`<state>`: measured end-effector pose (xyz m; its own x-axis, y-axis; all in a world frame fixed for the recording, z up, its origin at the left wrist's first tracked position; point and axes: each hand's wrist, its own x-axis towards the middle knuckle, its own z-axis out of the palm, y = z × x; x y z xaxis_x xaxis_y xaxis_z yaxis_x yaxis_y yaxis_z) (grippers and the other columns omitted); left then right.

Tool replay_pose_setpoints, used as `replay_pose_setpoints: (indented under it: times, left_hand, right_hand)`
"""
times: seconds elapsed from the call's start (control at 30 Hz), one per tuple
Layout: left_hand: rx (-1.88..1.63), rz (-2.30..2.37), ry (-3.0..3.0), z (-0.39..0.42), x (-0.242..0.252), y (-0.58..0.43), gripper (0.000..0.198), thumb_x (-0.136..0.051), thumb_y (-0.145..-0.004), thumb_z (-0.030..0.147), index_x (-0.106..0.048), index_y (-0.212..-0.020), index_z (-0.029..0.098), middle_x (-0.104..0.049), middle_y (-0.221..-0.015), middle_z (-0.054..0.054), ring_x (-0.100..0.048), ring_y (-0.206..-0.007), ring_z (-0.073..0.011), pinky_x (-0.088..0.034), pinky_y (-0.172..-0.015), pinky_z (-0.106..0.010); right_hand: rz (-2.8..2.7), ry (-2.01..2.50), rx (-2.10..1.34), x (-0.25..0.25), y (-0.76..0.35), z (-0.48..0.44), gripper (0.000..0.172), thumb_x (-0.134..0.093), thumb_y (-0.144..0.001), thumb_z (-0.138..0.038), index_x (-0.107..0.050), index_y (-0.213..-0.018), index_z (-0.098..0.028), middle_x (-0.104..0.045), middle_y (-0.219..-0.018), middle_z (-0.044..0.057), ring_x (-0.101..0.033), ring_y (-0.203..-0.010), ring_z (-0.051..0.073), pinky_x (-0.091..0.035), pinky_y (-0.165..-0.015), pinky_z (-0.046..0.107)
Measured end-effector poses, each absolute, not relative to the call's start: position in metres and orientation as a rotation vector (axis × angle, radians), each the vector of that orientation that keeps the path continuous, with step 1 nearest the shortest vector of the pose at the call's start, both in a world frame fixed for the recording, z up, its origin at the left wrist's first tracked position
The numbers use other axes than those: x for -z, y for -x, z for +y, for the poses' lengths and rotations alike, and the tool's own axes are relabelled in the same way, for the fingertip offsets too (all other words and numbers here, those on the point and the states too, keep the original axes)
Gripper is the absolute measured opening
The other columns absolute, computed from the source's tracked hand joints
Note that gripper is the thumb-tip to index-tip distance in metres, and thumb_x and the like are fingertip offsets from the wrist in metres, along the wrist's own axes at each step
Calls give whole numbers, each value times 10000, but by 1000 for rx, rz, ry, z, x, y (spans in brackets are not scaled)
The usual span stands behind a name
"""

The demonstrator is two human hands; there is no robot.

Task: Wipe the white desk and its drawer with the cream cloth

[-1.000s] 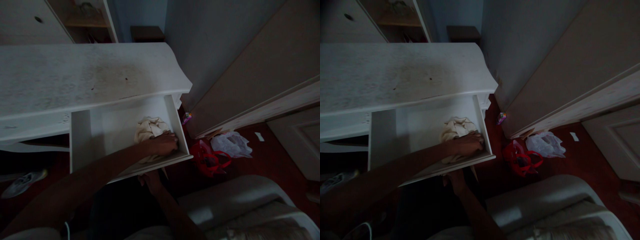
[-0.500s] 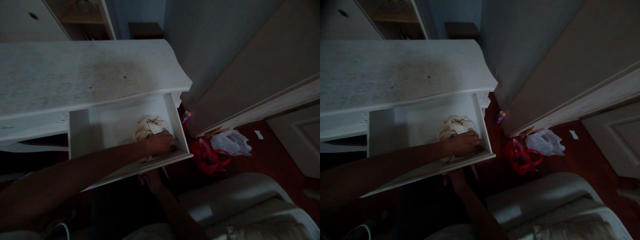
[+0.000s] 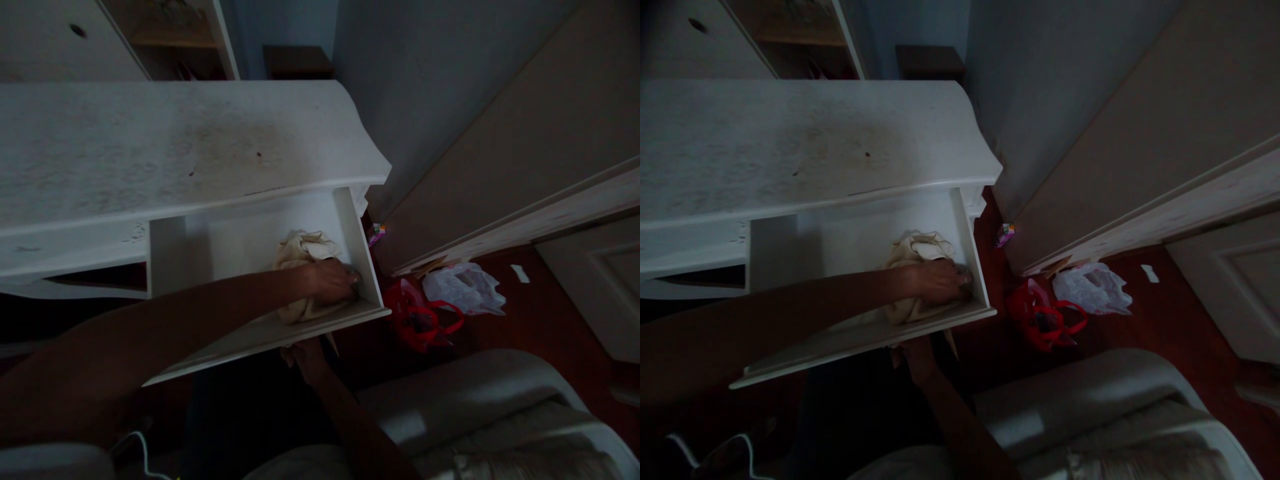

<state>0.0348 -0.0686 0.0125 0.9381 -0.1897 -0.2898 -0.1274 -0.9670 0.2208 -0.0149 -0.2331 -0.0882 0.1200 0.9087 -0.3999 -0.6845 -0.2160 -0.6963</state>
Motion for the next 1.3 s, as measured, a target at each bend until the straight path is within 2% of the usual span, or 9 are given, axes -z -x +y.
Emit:
replay_pose_setpoints:
  times: [0.13,0.3,0.4,0.63,0.83,1.0,1.3]
  left_hand:
    - [456,-294,-2938,-71,-12,-36,288,-518,-895,154,-694,-1076,292,-654,-1207,-52,-643,-787,-173,-418,-609,-306]
    - [461,-260,-2990,-82,-13,-39,236,-508,-900,120,-714,-932,231,-714,-1049,-53,-672,-809,-190,-422,-584,-302]
    - [446,-218,-3030,-88,-15,-40,250,-495,-909,114,-720,-927,222,-731,-988,-59,-678,-785,-207,-420,-569,-321]
    - [336,-247,-3004,-80,-9,-27,189,-539,-905,150,-707,-872,230,-719,-1004,-67,-653,-805,-194,-397,-654,-330]
    - [276,-269,-2964,-68,-8,-11,193,-514,-920,173,-669,-993,263,-685,-1060,-70,-616,-775,-191,-371,-646,-333]
    - [317,-163,-2898,-70,-7,-18,274,-458,-941,160,-641,-1083,307,-656,-1147,-54,-607,-800,-176,-393,-677,-321]
    - [413,-194,-2993,-74,-14,-29,288,-456,-941,181,-653,-1107,310,-658,-1169,-64,-629,-790,-184,-410,-637,-316]
  right_hand:
    - [-270,1006,-1523,93,16,-234,418,-760,-594,-565,-548,-595,-204,-494,-497,-44,-404,-388,91,-310,-366,231]
    - [-353,1038,-1506,96,15,-235,386,-734,-631,-554,-553,-586,-216,-488,-509,-32,-414,-421,105,-311,-390,238]
    - [-432,1052,-1484,95,13,-235,360,-712,-665,-535,-552,-605,-218,-461,-488,-43,-392,-408,101,-322,-403,246]
    - [-483,1025,-1431,97,13,-237,353,-678,-698,-532,-534,-643,-214,-461,-527,-51,-406,-411,93,-340,-418,248]
    - [-346,977,-1467,97,16,-235,318,-710,-666,-469,-522,-638,-214,-460,-517,-63,-393,-376,81,-323,-387,235]
    - [-306,978,-1496,99,16,-233,331,-725,-656,-472,-520,-618,-215,-467,-497,-61,-395,-367,83,-322,-372,234]
    - [-304,926,-1468,100,17,-234,374,-765,-623,-512,-551,-593,-207,-484,-499,-59,-387,-360,75,-322,-386,238]
